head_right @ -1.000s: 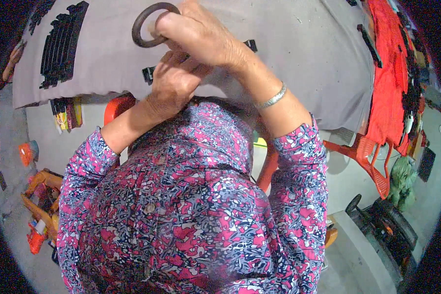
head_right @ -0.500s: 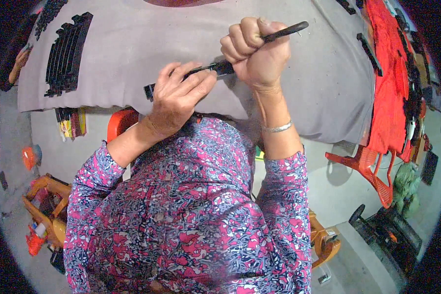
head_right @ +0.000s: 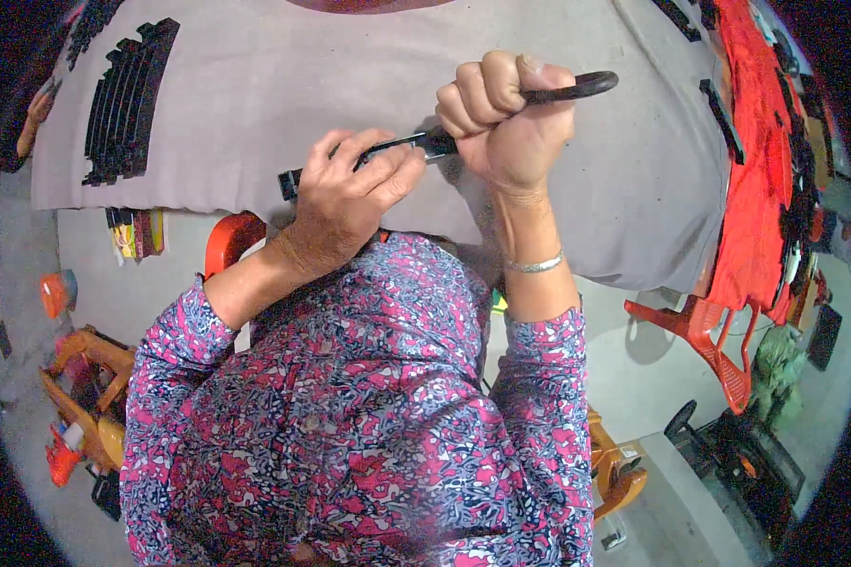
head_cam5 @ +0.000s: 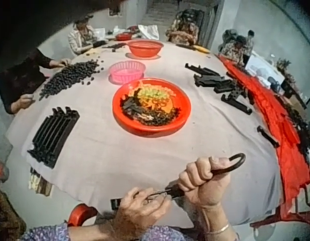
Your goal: The person assembles small plastic components by inserting metal rings into them using a metal hook tool.
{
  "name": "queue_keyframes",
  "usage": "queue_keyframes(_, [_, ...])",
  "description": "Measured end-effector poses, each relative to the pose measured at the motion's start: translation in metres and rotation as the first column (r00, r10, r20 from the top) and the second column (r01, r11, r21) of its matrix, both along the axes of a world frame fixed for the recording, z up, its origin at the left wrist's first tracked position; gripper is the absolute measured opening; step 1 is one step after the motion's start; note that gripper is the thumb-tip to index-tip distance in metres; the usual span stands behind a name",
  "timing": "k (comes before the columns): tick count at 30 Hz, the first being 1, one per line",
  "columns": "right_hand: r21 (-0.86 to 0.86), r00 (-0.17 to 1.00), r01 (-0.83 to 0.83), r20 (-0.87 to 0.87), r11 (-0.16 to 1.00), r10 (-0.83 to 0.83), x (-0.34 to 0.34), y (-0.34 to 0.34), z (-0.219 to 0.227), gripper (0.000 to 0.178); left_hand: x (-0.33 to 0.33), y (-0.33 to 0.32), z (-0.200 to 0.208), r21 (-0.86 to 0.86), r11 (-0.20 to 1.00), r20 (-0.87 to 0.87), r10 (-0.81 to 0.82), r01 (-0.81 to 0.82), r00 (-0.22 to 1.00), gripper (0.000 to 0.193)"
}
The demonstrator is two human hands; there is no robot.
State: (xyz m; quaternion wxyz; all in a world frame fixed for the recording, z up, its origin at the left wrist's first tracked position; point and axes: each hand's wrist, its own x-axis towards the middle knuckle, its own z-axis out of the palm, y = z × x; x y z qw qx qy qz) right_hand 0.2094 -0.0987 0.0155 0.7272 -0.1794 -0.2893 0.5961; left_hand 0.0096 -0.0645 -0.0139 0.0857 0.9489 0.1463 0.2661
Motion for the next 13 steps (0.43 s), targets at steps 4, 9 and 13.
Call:
queue_keyframes(4, [0.012, 0.978, 0.121, -0.173, 0.993, -0.117, -0.006, -0.001, -0.002, 0.051, 0.002, -0.001, 0.003, -0.015, 1.000, -0.065, 0.004, -0.005, 0.998, 0.034])
queue_keyframes(9, [0.022, 0.999, 0.019, -0.027, 1.000, -0.018, -0.002, -0.002, 0.000, 0.054, 0.000, -0.002, -0.003, -0.020, 1.000, -0.007, 0.007, -0.007, 1.000, 0.035])
queue_keyframes(13, [0.063, 0.998, -0.004, -0.068, 0.998, 0.009, 0.000, -0.003, 0.005, 0.058, -0.002, -0.002, -0.010, -0.010, 1.000, 0.040, -0.004, 0.005, 0.999, 0.036])
